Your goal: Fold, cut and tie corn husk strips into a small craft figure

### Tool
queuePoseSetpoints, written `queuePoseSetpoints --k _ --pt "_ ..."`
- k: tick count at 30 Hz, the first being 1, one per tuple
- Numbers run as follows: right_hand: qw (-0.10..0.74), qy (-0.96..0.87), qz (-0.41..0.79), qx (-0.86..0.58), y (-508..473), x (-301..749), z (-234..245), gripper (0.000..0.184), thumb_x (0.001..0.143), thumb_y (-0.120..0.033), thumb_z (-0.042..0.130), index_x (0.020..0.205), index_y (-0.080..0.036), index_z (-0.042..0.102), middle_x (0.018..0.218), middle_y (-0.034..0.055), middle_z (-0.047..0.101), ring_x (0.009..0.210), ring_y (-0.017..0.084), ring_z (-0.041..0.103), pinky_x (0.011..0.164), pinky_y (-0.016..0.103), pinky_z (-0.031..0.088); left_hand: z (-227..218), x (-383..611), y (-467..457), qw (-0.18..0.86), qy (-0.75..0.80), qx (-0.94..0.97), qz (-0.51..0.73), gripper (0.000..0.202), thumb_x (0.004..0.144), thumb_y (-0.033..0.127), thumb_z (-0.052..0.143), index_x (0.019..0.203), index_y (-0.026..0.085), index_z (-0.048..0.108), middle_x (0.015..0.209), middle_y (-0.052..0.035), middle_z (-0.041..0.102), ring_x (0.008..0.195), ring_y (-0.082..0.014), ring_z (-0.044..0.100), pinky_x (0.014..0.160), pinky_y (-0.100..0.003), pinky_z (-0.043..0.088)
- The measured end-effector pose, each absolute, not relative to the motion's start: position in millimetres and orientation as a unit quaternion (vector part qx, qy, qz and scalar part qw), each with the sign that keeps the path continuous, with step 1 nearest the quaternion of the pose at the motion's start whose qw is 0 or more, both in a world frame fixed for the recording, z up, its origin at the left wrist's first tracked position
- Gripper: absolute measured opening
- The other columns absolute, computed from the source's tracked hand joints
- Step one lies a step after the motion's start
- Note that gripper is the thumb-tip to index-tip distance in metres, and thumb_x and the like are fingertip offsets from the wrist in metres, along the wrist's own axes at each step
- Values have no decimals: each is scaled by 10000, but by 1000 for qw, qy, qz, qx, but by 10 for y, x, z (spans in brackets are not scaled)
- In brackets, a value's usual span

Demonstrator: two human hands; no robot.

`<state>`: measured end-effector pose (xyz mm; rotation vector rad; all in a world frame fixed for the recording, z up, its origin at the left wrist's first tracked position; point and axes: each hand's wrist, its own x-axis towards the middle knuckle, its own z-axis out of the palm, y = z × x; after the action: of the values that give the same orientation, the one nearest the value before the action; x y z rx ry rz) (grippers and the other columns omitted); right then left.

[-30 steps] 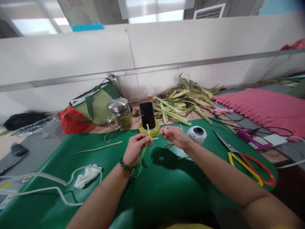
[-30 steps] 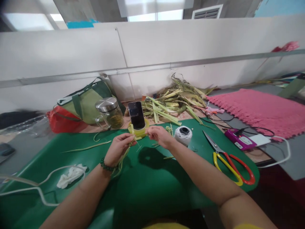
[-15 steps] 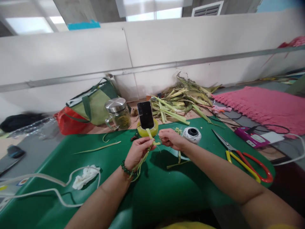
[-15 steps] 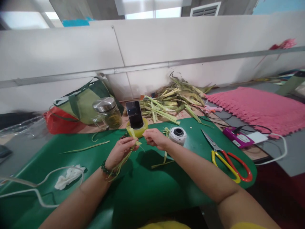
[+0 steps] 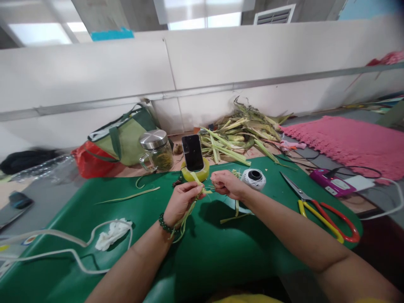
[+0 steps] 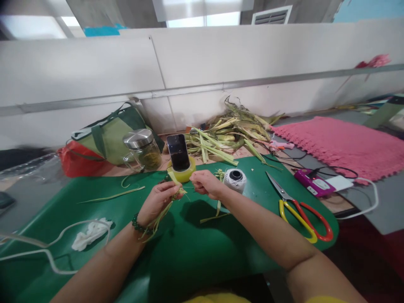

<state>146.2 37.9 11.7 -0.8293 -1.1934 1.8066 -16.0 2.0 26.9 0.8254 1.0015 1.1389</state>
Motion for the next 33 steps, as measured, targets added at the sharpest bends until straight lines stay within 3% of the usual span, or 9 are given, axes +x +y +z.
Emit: queuePoseSetpoints --k 5,7,10,15,19,24,29,33 --pt "410 -512 673 -342 370 1472 94 336 644 -372 639 556 -196 367 423 -119 249 372 20 155 374 190 80 283 -164 24 620 457 414 485 256 439 272 839 592 112 710 610 -22 652 555 -100 552 601 -255 517" --pt "394 -573 624 -356 353 1475 90 274 661 -391 664 676 -180 490 422 -119 277 387 34 195 390 196 106 294 -162 26 597 471 452 467 229 460 264 826 583 113 705 579 -16 641 535 -104 553 581 -251 507" --pt "381 -654 545 -361 320 1465 90 328 661 -380 696 877 -154 596 429 -119 278 420 47 199 422 212 125 298 -163 34 569 481 501 441 200 502 269 802 588 118 703 551 -17 636 524 -116 567 549 -236 481" --pt "438 -675 461 -373 283 1411 84 259 700 -375 657 617 -145 572 488 -72 342 475 57 260 459 228 184 252 -173 59 564 463 540 419 171 541 253 775 635 128 707 556 -15 639 537 -122 572 559 -235 465" --pt "456 -609 534 -370 298 1381 54 298 687 -419 642 616 -157 519 523 -62 404 486 61 316 468 219 228 217 -172 67 580 449 521 437 213 543 247 782 704 131 704 629 -14 662 587 -117 577 613 -241 474" --pt "414 -540 618 -393 327 1396 47 345 622 -463 677 626 -170 495 466 -95 335 416 43 234 423 210 145 216 -172 64 595 454 496 440 247 549 291 795 703 127 693 590 -6 638 568 -114 573 603 -241 468" --pt "351 -665 520 -405 316 1461 127 356 719 -490 594 665 -138 592 511 -55 405 485 68 315 455 216 215 213 -193 76 606 456 478 444 262 555 324 798 686 122 696 587 -13 640 540 -100 559 577 -230 459" --pt "343 -732 422 -411 302 1491 142 229 750 -340 583 676 -132 643 533 -35 475 511 79 364 487 218 265 181 -190 95 606 460 451 466 280 514 312 821 678 120 702 596 -24 660 534 -103 574 571 -229 461"
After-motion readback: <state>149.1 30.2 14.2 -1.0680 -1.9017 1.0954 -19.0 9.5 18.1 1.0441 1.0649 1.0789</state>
